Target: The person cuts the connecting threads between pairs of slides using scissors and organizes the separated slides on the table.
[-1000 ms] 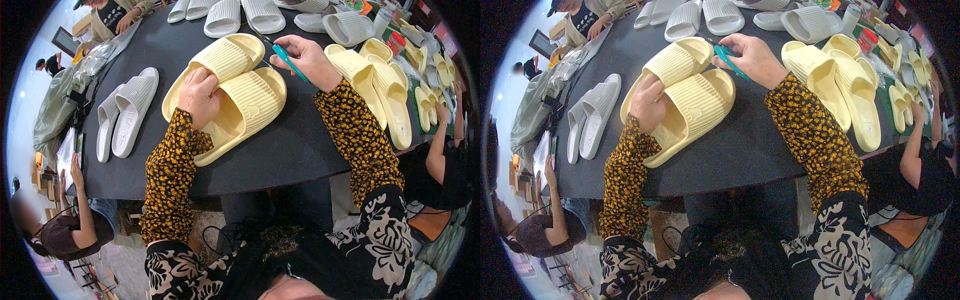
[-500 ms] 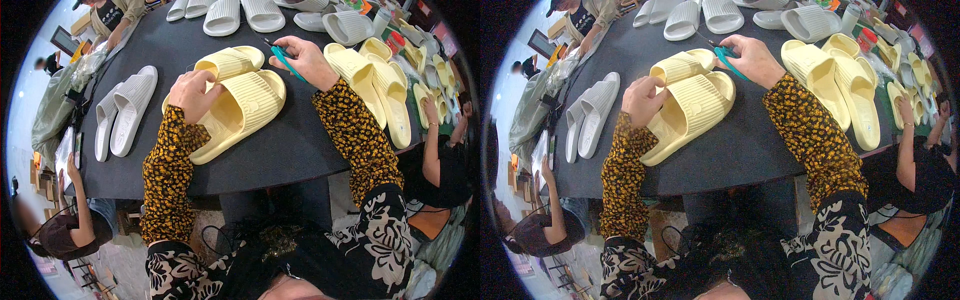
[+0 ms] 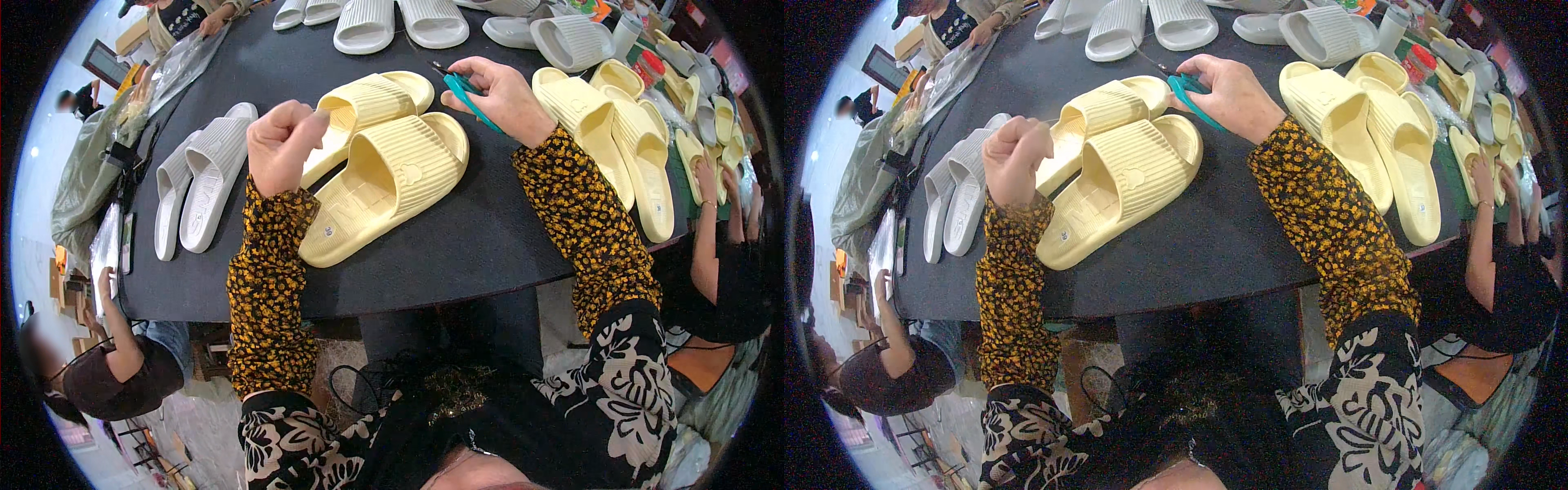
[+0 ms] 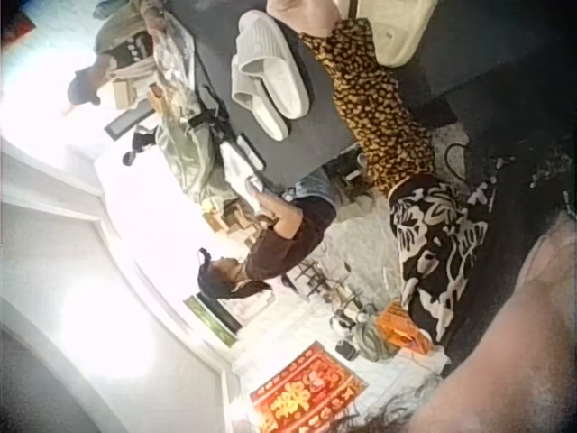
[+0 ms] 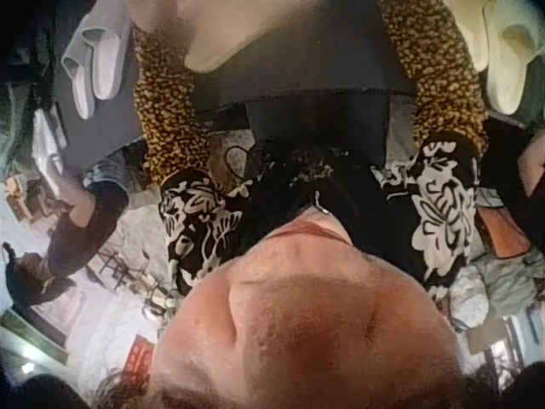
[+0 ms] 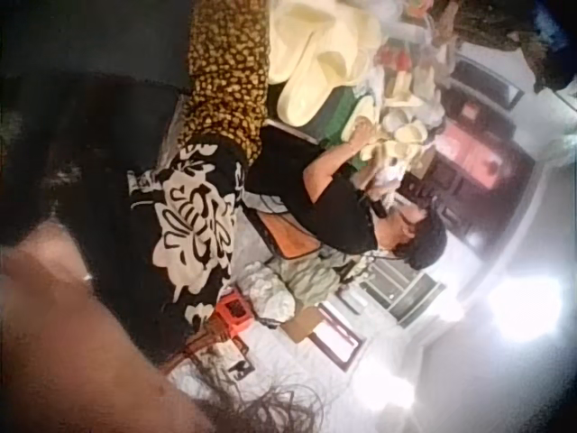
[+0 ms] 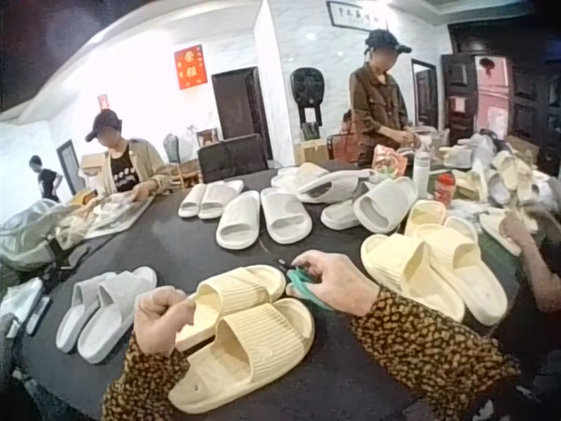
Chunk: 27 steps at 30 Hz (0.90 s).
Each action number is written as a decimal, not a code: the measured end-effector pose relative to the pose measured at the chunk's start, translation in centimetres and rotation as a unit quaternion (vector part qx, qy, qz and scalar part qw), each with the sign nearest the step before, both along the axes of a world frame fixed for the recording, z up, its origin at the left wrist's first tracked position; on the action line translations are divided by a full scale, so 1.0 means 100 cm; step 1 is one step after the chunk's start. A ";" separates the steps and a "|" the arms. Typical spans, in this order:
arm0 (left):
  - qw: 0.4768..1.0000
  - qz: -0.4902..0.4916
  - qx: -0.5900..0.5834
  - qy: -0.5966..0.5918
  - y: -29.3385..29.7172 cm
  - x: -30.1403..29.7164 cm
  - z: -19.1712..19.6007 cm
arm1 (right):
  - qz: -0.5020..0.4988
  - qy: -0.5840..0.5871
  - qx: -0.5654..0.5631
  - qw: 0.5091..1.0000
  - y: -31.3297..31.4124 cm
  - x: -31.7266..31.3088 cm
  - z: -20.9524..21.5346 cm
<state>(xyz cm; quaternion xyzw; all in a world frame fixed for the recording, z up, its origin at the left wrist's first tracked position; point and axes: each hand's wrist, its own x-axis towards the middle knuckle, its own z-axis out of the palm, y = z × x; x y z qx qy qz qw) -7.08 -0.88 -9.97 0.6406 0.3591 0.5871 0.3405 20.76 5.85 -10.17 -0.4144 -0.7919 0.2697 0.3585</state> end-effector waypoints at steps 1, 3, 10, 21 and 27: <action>0.999 -0.010 -0.008 -0.036 0.002 -0.002 0.000 | -0.007 -0.010 0.004 1.000 0.000 0.000 0.000; 0.998 -0.015 -0.017 -0.053 0.007 -0.005 -0.002 | -0.005 -0.012 0.005 1.000 0.000 0.000 0.001; 0.992 0.080 -0.094 0.004 0.018 -0.008 -0.011 | -0.003 -0.037 0.033 0.999 0.002 -0.001 -0.001; 0.977 0.076 -0.111 0.166 0.033 -0.017 -0.035 | -0.001 -0.045 0.034 0.998 -0.002 -0.002 0.000; 0.973 -0.014 -0.156 0.167 0.024 -0.006 -0.029 | 0.002 -0.056 0.036 0.998 -0.002 -0.003 0.002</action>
